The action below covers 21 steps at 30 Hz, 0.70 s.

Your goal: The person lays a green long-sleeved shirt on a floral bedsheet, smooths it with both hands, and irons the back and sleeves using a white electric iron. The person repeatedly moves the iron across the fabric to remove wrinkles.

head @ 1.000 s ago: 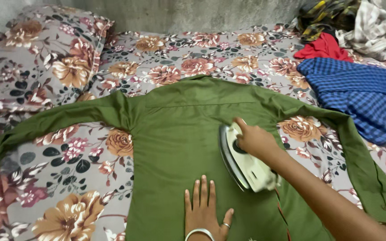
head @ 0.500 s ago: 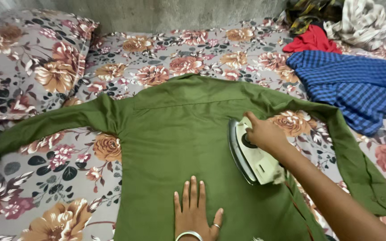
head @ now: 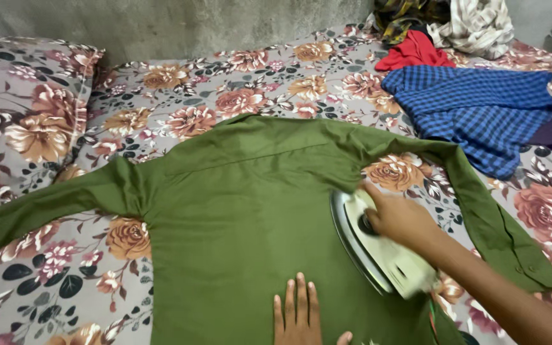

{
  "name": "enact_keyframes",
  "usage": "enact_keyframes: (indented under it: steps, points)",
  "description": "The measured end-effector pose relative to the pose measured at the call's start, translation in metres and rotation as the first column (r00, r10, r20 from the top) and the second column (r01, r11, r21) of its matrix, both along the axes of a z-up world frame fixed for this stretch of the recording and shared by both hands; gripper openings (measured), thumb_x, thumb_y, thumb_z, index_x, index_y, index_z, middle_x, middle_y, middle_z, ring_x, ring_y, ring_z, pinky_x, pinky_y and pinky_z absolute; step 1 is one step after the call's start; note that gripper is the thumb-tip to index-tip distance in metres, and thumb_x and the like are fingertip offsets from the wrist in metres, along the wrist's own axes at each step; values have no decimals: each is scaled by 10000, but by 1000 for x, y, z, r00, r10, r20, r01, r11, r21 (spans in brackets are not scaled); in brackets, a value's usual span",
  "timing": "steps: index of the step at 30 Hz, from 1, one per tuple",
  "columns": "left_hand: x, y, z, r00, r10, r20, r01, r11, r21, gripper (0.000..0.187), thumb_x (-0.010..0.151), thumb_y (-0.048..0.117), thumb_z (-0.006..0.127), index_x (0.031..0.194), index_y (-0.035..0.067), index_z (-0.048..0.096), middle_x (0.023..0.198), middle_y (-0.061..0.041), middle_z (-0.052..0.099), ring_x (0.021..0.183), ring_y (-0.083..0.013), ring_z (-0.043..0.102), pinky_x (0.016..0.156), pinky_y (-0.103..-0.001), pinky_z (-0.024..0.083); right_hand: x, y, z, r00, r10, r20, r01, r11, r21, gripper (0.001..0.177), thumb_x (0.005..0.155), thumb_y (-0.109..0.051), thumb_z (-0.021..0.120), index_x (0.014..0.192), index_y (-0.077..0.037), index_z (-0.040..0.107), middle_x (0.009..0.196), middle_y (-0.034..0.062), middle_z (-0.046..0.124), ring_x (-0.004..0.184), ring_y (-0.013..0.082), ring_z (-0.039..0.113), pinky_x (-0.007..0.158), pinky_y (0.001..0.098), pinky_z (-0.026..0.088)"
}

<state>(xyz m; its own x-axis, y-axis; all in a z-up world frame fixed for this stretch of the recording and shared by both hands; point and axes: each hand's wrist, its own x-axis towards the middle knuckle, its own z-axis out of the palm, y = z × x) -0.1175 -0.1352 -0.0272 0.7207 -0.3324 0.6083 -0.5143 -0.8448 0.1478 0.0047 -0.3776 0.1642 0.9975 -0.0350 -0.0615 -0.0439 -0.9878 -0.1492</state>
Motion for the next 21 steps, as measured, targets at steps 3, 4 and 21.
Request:
enact_keyframes:
  steps: [3,4,21]
  points:
    - [-6,3,10,990,-5,-144,6,1000,6,1099,780,710,557,1484,-84,271,1591,-280,190,1506,-413,158,1163,-654,91,47,5,-1,991,-19,129,11,998,63,584,905,-291,612,1457,-234,430,1088,222,725,1004,430,705,851,572,537]
    - [-8,3,16,979,-10,-205,11,1000,4,1083,757,663,587,1477,-83,275,1584,-275,191,1511,-422,159,1168,-668,94,53,4,0,993,-27,117,18,997,71,581,917,-284,602,1467,-227,423,1085,232,724,1010,432,702,862,575,528]
    - [-33,2,69,870,57,-489,-4,994,110,1007,802,517,565,1558,-30,186,1675,-249,65,1548,-407,51,1188,-656,45,-22,-23,12,998,-55,30,54,998,36,598,937,-330,597,1489,-289,368,1022,233,716,945,438,699,813,565,540]
